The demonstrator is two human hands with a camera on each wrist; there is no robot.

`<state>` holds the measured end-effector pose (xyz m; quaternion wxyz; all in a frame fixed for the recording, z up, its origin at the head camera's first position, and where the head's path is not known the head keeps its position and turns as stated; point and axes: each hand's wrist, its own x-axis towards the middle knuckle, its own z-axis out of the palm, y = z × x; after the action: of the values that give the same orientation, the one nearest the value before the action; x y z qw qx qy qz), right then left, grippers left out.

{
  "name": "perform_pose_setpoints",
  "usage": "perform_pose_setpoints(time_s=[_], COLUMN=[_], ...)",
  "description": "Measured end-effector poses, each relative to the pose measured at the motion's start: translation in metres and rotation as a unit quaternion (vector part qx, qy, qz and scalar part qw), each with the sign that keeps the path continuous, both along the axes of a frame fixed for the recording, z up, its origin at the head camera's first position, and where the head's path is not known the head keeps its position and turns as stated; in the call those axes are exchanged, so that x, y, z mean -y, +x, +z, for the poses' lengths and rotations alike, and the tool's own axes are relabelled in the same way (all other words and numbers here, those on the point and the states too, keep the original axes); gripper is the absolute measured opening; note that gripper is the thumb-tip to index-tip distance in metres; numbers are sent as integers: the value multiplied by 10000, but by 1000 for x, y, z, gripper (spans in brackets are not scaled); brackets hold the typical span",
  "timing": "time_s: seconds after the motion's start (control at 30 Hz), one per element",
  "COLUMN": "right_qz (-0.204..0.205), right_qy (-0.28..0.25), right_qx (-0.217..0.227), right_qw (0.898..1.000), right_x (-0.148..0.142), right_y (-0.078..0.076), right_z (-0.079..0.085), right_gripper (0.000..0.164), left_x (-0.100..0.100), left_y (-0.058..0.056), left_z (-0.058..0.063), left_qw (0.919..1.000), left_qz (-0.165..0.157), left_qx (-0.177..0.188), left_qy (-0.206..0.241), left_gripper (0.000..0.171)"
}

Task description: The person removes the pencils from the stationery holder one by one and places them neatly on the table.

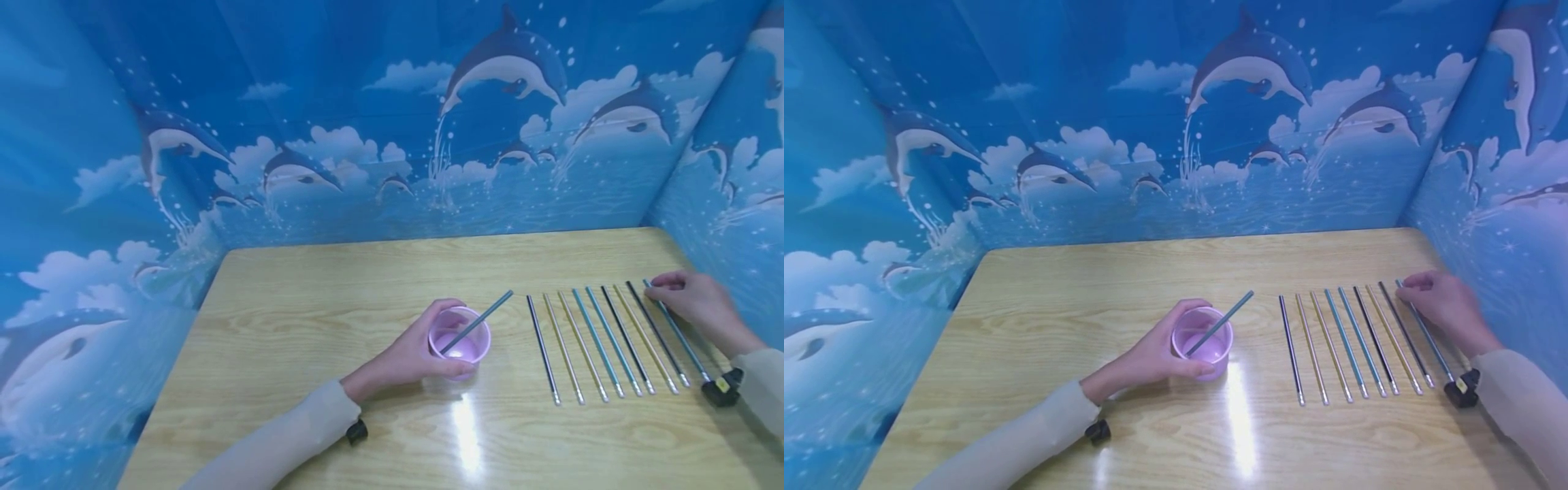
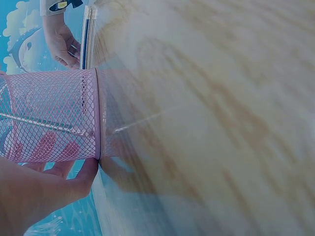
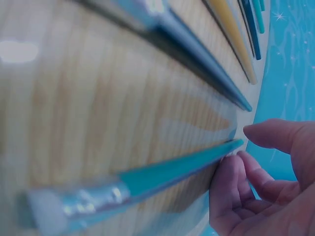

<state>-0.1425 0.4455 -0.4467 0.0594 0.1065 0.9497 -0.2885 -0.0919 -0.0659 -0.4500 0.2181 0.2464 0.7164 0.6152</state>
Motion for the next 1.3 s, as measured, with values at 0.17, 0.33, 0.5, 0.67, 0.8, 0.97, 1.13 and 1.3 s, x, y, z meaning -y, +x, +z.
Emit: perform_pose_setpoints(time_s=[0.17,0.33,0.5,0.67,0.8,0.97,1.13,1.3], right_qz=[-129,-652,-972,-838,-505,-228,79,375], right_qy=[-177,-783,-1392,-2127,-2995,-3789,-4159,-4484], right_qx=[-280,-599,-866,-1350,-1631,-1564,-1488,-1388], right_qw=[9994,9930,9817,9641,9387,9118,8971,8822], right_x=[7,17,31,53,71,98,127,151], right_y=[11,26,41,55,64,72,78,82], right_z=[4,7,14,20,25,34,39,42], right_gripper=[60,65,35,8,15,15,15,16], left_x=[0,0,0,0,-1,-2,0,-1], left_y=[0,1,1,1,0,0,-1,-1], left_z=[1,1,1,1,1,0,-2,-1], left_qw=[10000,10000,10000,10000,9999,10000,10000,10000], left_qz=[16,25,26,49,39,-6,26,31], left_qx=[-17,-55,-66,-25,-34,-19,22,36], left_qy=[-6,-24,-34,-64,-101,-82,-85,-67], left_gripper=[96,96,96,96,96,97,96,96])
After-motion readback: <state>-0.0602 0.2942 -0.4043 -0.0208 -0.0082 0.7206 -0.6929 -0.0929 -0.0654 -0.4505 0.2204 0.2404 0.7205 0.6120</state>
